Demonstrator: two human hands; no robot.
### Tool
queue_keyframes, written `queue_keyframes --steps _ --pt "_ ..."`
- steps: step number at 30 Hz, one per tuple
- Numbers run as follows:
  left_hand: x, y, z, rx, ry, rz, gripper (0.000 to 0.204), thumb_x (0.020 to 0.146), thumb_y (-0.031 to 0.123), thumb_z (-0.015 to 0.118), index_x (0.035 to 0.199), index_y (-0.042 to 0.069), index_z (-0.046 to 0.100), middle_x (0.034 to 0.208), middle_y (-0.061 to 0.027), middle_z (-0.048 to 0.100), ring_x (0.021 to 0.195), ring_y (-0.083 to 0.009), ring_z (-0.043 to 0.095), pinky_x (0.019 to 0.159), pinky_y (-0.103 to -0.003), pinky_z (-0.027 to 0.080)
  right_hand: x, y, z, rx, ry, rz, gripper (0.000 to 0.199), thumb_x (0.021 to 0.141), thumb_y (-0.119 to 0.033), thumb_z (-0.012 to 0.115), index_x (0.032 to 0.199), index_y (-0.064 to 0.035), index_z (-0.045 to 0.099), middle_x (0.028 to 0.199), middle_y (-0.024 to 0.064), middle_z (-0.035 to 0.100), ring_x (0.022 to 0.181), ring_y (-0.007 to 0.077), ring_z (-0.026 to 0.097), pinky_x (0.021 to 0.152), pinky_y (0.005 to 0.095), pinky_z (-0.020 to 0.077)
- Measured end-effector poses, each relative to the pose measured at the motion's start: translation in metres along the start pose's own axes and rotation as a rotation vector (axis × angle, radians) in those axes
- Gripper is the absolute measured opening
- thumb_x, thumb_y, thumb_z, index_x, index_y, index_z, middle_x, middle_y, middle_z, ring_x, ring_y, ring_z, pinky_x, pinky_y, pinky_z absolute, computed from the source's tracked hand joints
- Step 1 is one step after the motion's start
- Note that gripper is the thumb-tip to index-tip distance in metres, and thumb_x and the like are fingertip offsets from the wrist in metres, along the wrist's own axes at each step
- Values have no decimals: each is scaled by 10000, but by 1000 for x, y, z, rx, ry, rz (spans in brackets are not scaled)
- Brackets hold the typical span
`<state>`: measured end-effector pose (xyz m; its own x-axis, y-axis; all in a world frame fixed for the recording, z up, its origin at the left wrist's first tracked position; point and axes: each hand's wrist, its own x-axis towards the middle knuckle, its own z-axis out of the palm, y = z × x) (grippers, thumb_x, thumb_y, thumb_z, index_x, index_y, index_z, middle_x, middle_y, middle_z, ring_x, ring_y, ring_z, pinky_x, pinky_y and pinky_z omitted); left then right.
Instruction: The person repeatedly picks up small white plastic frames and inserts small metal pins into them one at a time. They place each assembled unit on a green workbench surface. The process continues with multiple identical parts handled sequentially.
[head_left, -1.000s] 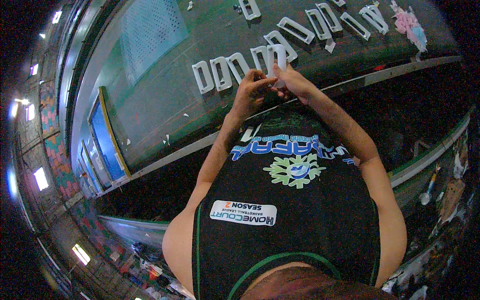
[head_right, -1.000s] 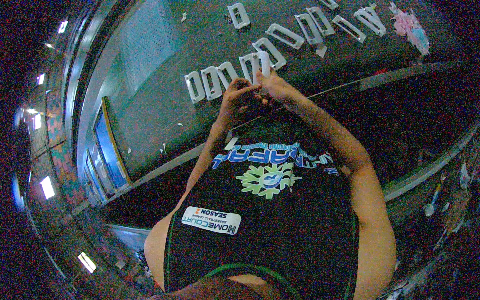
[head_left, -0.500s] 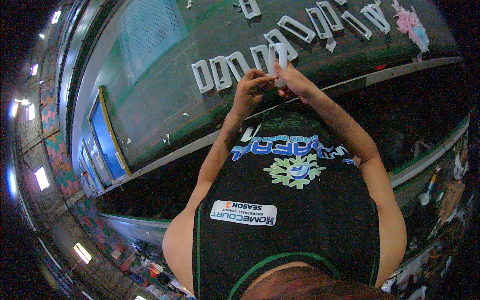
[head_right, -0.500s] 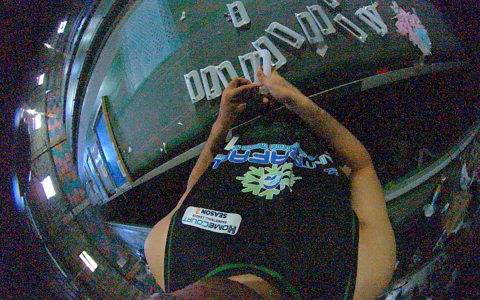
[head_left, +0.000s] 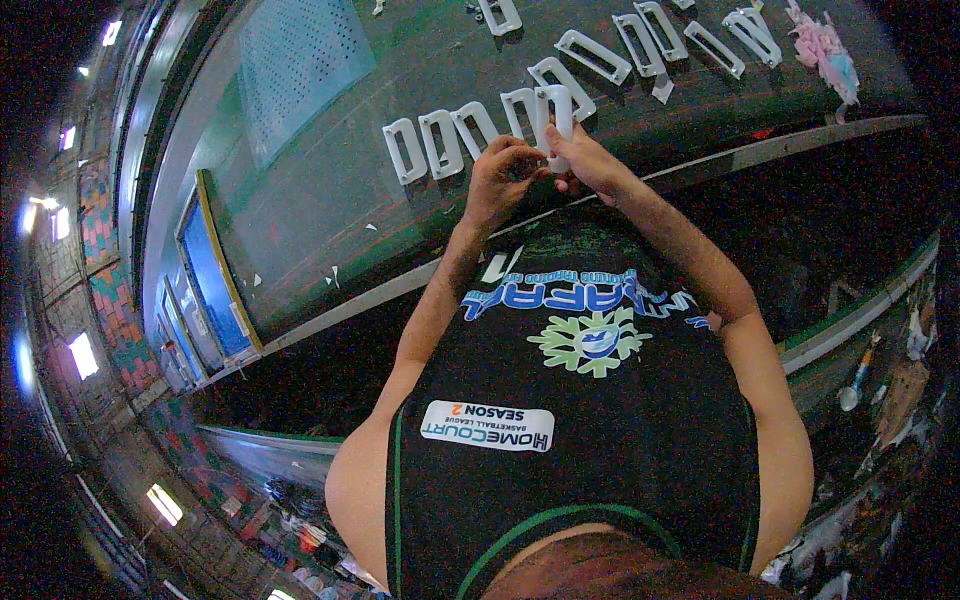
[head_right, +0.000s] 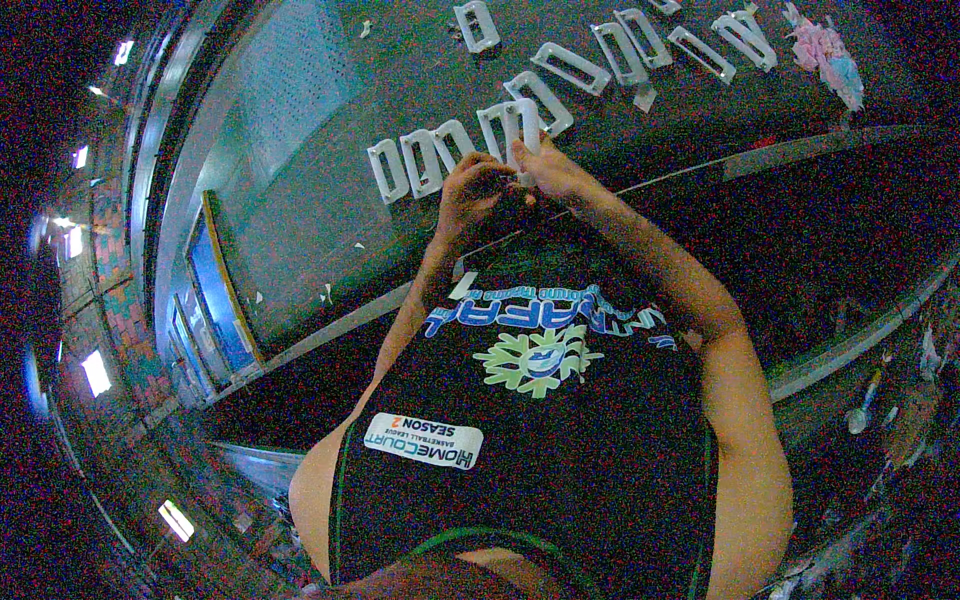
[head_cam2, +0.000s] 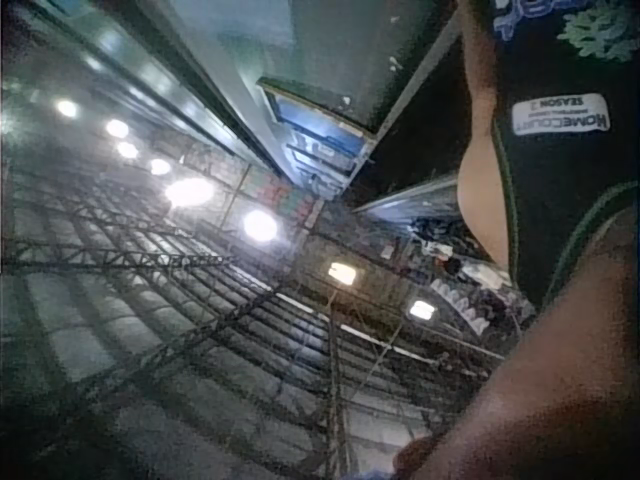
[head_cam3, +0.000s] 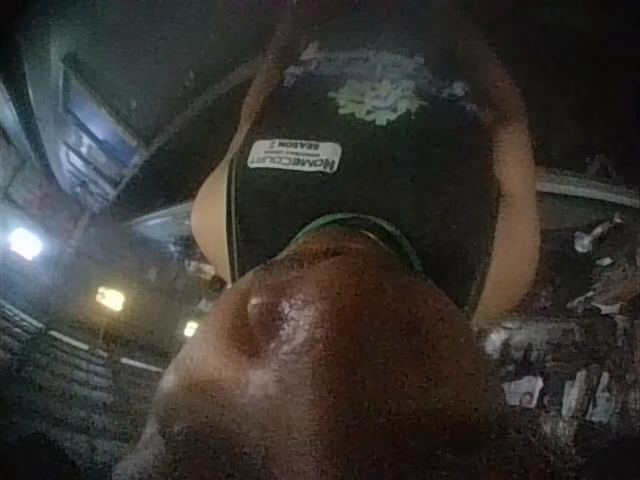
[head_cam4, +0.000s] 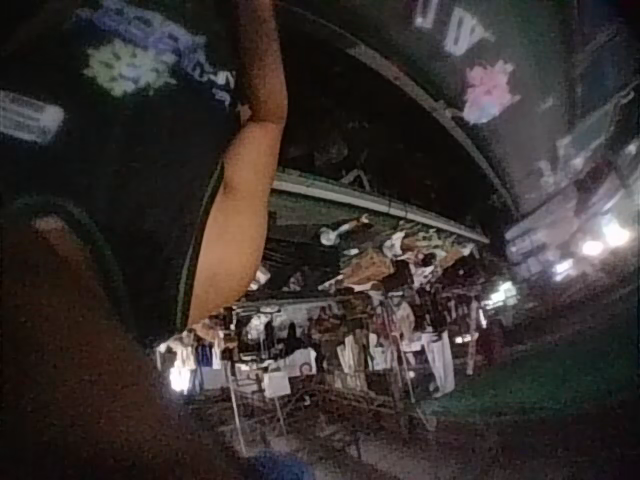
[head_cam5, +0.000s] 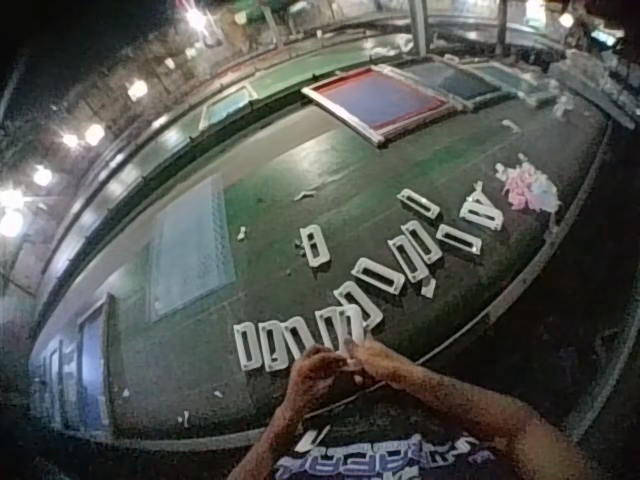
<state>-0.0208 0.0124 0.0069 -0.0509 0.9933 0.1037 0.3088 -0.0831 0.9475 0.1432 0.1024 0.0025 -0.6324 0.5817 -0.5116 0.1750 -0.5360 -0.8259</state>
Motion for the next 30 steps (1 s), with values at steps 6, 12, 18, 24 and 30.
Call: queue_keyframes --steps 6,12,18,24,30 --pt "-2 1 -2 140 -57 -55 377 745 -59 717 1090 92 717 1001 -102 579 922 -228 637 792 -307 530 3 -1 2 -9 42 11 523 1015 -471 434 1354 -89 318 992 78 545 701 114 577 468 230 478" --pt "-4 6 2 161 -45 -7 358 774 -23 726 1108 107 720 1049 -113 533 944 -229 610 805 -311 520 -3 -8 3 2 26 56 510 1018 -468 429 1341 -87 325 929 71 572 556 100 534 436 219 447" --pt "-5 -3 1 132 -60 21 319 809 30 747 1115 109 706 1050 -99 516 938 -203 605 819 -291 517 -6 -11 7 20 34 66 516 1014 -473 436 1338 -85 334 956 73 571 602 104 541 451 221 458" --pt "-3 -11 6 -136 -19 -107 305 809 -29 709 1090 84 677 1095 -101 503 964 -216 601 854 -292 514 -5 -10 5 -24 26 32 544 1010 -486 438 1359 -81 339 1028 83 554 679 119 558 481 231 477" --pt "-7 -2 2 125 -79 -25 316 820 -38 683 1103 102 691 1107 -103 494 1038 -229 578 875 -305 505 -5 -13 8 46 50 5 565 1010 -491 434 1383 -81 324 1048 83 553 647 109 546 480 228 467"
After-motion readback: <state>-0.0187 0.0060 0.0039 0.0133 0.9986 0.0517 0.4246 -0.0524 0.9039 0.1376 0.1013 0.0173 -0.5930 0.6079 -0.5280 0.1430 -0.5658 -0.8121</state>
